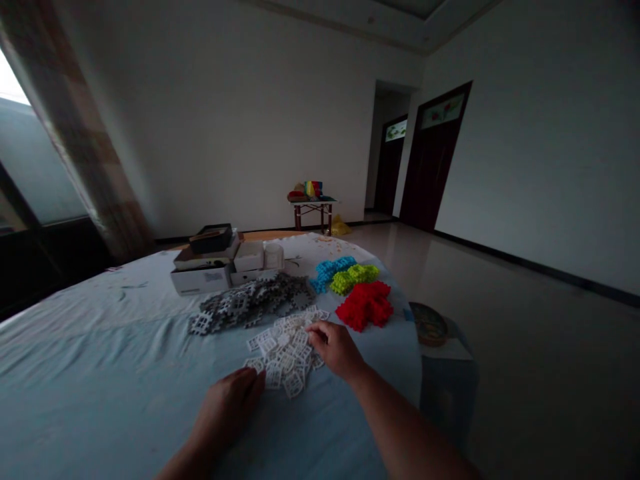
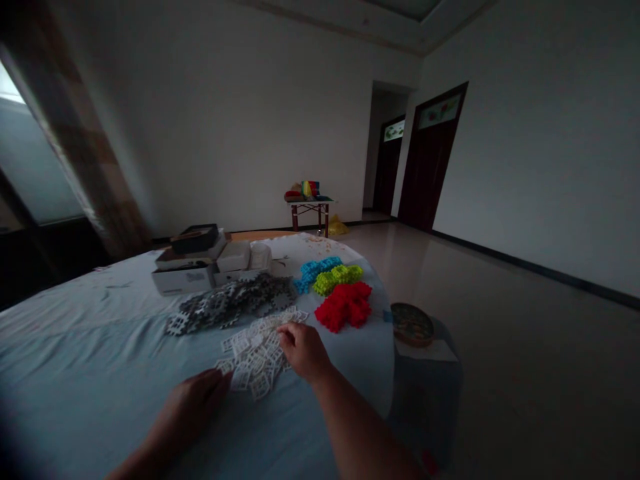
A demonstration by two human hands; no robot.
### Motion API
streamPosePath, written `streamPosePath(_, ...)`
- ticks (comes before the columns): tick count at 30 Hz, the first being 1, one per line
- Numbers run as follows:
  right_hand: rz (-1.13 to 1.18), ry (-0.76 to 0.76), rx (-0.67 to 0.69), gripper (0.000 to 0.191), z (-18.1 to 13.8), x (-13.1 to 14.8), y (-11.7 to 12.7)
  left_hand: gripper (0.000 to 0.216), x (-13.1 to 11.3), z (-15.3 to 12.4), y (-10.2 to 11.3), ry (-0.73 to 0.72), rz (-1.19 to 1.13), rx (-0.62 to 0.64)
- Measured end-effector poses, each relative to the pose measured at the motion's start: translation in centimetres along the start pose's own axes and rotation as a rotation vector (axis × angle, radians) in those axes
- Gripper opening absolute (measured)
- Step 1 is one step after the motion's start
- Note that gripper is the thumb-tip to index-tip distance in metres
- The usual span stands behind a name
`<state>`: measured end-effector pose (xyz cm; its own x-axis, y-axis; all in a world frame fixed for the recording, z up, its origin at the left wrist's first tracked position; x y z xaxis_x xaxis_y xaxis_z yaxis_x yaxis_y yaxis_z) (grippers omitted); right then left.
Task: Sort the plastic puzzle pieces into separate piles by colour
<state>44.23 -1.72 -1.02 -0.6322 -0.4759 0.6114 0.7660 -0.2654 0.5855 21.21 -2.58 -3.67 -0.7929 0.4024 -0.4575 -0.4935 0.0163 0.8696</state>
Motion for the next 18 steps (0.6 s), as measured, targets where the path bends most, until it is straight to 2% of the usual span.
streamPosePath(7, 0.042, -0.043, 0.007, 0.023, -0.7, -0.2, -0.5, 0.041, 0.2, -0.3, -0.1, -0.019, -0.017, -0.031)
streamPosePath(18, 0.070, -0.254, 0.036, 0.035, -0.6, -2.9, -0.8, 0.042, 0.6, -0.6, -0.3, 0.017, -0.154, -0.010)
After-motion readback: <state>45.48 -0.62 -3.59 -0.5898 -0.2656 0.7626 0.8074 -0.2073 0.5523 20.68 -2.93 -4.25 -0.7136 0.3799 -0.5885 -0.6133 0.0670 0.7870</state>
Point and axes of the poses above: each hand's wrist, its own z-axis towards the middle knuckle, its own y-axis out of the back of the hand, x = y × z, the point moved 1 cm from there along z, towards the middle knuckle, and after that the axes turned 7 degrees about -z, right-handed, at the moved point
